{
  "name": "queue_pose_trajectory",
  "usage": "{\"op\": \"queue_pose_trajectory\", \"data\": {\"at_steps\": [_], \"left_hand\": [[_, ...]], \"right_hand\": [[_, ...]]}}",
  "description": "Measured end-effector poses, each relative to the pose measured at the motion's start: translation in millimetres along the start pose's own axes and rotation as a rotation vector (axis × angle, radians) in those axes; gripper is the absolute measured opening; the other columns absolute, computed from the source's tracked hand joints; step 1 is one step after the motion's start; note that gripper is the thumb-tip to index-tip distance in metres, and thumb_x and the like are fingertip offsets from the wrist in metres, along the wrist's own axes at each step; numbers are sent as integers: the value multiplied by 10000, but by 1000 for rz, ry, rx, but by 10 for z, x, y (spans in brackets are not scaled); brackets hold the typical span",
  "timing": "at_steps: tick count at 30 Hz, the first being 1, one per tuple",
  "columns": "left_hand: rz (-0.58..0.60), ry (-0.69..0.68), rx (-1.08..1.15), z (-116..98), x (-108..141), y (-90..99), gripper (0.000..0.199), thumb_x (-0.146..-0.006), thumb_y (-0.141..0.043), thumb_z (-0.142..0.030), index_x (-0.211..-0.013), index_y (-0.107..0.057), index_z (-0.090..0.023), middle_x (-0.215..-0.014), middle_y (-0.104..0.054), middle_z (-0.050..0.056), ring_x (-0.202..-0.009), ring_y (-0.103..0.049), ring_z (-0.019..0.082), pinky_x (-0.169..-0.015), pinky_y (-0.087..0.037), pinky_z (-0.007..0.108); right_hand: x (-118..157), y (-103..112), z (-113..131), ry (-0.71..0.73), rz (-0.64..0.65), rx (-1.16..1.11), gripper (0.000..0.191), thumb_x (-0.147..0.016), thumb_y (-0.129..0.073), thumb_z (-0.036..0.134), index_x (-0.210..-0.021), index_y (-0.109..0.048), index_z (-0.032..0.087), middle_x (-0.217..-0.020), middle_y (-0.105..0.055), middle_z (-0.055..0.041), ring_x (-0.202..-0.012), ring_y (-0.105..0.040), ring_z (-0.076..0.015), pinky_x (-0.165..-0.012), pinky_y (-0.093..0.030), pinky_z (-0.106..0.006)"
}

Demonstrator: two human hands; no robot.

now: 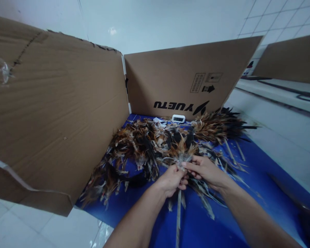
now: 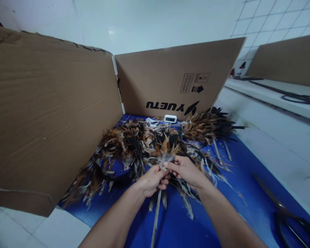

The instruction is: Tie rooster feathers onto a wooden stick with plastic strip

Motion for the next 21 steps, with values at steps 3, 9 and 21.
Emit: {"op": "queue_pose_trajectory", "data": {"at_steps": [3, 9, 21], "left_hand": [[54, 0, 40, -33, 23, -44, 149, -652, -563, -248, -736, -491, -148, -593, -332, -60, -424, -234, 7, -409, -102, 173], [66, 31, 104, -75, 57, -61, 192, -555, -531, -148, -744, -502, -144, -614, -364, -48, -431, -263, 11, -410, -107, 184], [56, 91, 234, -12, 45, -57, 246, -686, -564, -339, -800, -494, -133, -628, -360, -32, -442, -267, 27, -401, -126, 173]], "right_hand": [[18, 1, 20, -4, -6, 8, 304, -598, -726, 392, -695, -593, 136, -502, -470, 51, -447, -386, -55, -372, -251, -161], [37, 1, 58, 2, -31, 34, 303, -601, -715, 404, -672, -584, 141, -463, -439, 64, -429, -370, -57, -374, -251, -170], [25, 56, 60, 12, -70, 78, 326, -583, -705, 438, -635, -574, 145, -457, -471, 50, -415, -399, -62, -349, -264, -170]]}}
Point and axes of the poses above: each hand's wrist, its own x-axis away from the middle knuckle, its own y-axis out of the back of the hand, z = x × y, the point moved 7 cm from there along -x, towards the middle knuckle
